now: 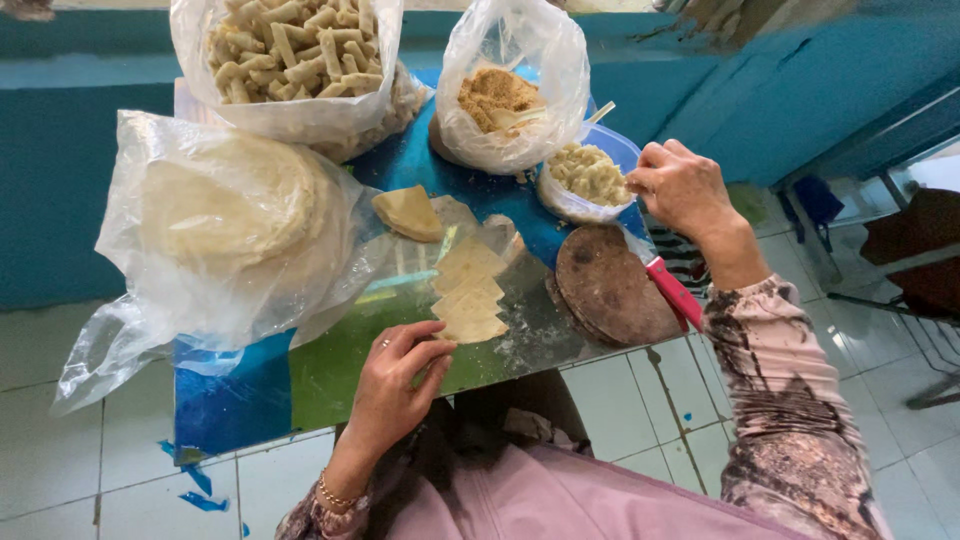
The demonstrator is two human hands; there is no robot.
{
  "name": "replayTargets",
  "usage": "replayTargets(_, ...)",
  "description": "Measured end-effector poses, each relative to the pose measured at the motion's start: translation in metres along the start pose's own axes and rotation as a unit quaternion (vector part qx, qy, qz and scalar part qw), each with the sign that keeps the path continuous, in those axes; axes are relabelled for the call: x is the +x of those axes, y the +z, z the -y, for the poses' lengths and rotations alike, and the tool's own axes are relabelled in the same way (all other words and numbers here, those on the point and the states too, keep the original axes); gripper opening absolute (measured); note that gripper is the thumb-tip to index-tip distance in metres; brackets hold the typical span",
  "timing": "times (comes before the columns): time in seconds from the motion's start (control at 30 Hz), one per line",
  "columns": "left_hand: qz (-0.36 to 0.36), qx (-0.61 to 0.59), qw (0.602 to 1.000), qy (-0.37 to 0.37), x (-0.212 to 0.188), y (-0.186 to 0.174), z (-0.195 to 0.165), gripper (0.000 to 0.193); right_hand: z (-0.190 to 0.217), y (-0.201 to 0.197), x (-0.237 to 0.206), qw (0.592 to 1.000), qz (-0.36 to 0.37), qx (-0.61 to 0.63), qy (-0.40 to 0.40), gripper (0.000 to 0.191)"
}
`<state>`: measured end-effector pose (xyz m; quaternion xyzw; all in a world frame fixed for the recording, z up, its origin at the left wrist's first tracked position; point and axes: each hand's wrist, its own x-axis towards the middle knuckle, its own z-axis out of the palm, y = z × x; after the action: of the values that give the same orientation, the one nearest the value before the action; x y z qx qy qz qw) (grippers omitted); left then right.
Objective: The person folds small square dough pieces by hand into triangular shapes, pinching the edges closed, and places each folded piece on the table next to a growing row of finished pieces. They occasionally reach into a plastic bag of dough squares and a container of filling while working through the pieces one at a time.
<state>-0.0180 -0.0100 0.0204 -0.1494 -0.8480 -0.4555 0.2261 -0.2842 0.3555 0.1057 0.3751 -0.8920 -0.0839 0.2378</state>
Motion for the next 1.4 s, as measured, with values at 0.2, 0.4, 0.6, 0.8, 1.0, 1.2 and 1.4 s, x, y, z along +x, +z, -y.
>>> replayTargets(0.2,0.001,0.003,1.0,-0.006,0.0,-0.001,-0.003,0.014,0.012,-0.025,-0.011,0.994,0.017,-0.083,-0.068,0.006)
replayTargets(0.4,0.003,0.002,1.0,-0.007,0.0,-0.003,-0.004,0.014,0.007,-0.02,-0.028,0.988,-0.022,0.143,0.052,0.005)
replayTargets(0.6,0.008,0.007,1.0,-0.005,0.0,-0.003,-0.003,0.014,-0.012,-0.009,-0.046,0.793,0.079,0.524,0.302,0.018)
replayTargets(0.8,0.01,0.012,1.0,0.001,-0.001,-0.002,-0.002,0.015,0.006,-0.006,-0.069,0.776,0.086,0.543,0.309,0.028)
replayTargets(1.0,0.006,0.071,0.997,0.026,0.003,0.003,-0.01,0.016,0.043,-0.005,-0.089,0.878,0.055,0.384,0.282,0.034)
replayTargets(1.2,0.044,0.069,0.987,0.139,0.022,0.06,-0.042,0.028,0.054,0.022,-0.095,0.891,0.078,0.307,0.325,0.034)
replayTargets(1.4,0.11,0.157,0.968,0.161,0.063,0.137,-0.05,0.054,0.043,0.079,-0.095,0.929,0.044,0.235,0.283,0.031)
